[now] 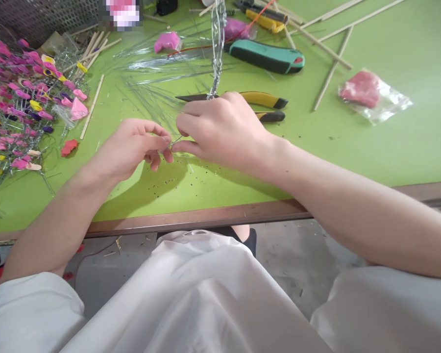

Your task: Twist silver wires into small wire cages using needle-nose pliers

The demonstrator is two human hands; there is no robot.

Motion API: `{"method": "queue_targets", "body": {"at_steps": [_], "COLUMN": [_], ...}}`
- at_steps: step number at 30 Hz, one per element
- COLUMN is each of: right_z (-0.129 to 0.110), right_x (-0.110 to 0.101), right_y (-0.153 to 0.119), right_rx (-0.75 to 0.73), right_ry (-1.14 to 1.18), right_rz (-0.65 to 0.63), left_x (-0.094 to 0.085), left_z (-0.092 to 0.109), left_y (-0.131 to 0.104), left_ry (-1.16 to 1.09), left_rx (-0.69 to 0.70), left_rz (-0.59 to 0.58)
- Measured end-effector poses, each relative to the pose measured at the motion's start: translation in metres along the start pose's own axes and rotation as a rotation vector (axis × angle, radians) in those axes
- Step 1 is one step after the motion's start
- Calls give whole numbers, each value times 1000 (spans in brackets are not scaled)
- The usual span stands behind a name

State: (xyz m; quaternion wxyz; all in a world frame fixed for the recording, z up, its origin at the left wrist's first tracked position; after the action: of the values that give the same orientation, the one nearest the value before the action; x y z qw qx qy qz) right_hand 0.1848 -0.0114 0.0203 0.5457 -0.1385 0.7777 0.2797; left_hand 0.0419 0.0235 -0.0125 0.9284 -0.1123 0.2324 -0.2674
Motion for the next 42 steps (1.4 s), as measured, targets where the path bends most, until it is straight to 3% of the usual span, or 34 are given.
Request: {"method": "queue_targets", "body": {"at_steps": [6,14,21,26,38,42], "right_z": [-4,-12,-4,-8,-6,-8], "right_x": [0,-1,6,6,8,10], "right_y": [-2,-6,-6,-4,-6,-5], "right_rx": [-19,-213,-160,-181,-211,-216], "right_ry": [-85,-119,28,107,97,91], "right_rz": [-25,170,-15,-61,-16,-26], "left_x": [3,3,6,8,10,10], "left_z": [-7,-6,-8,-9,-6,-6], "left_y": [5,0,1,2,1,-1], "left_ry": [-35,92,181,147,212,144], "left_rx": [-43,-161,-146,-133,-156,-220], "left_rz": [-92,-188,-266,-301,-298,-305]}}
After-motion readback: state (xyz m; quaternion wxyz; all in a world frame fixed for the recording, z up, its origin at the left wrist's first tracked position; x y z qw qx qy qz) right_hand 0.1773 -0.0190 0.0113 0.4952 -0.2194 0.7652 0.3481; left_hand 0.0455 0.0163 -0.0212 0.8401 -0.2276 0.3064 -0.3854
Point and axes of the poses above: each hand's wrist, its own y-axis towards the middle knuckle, its own x-axis out of the palm, z = x × y, the point moved 7 cm from there along y, towards the middle knuckle, and after that the axes turned 11 degrees about y, right-handed, at the moved point
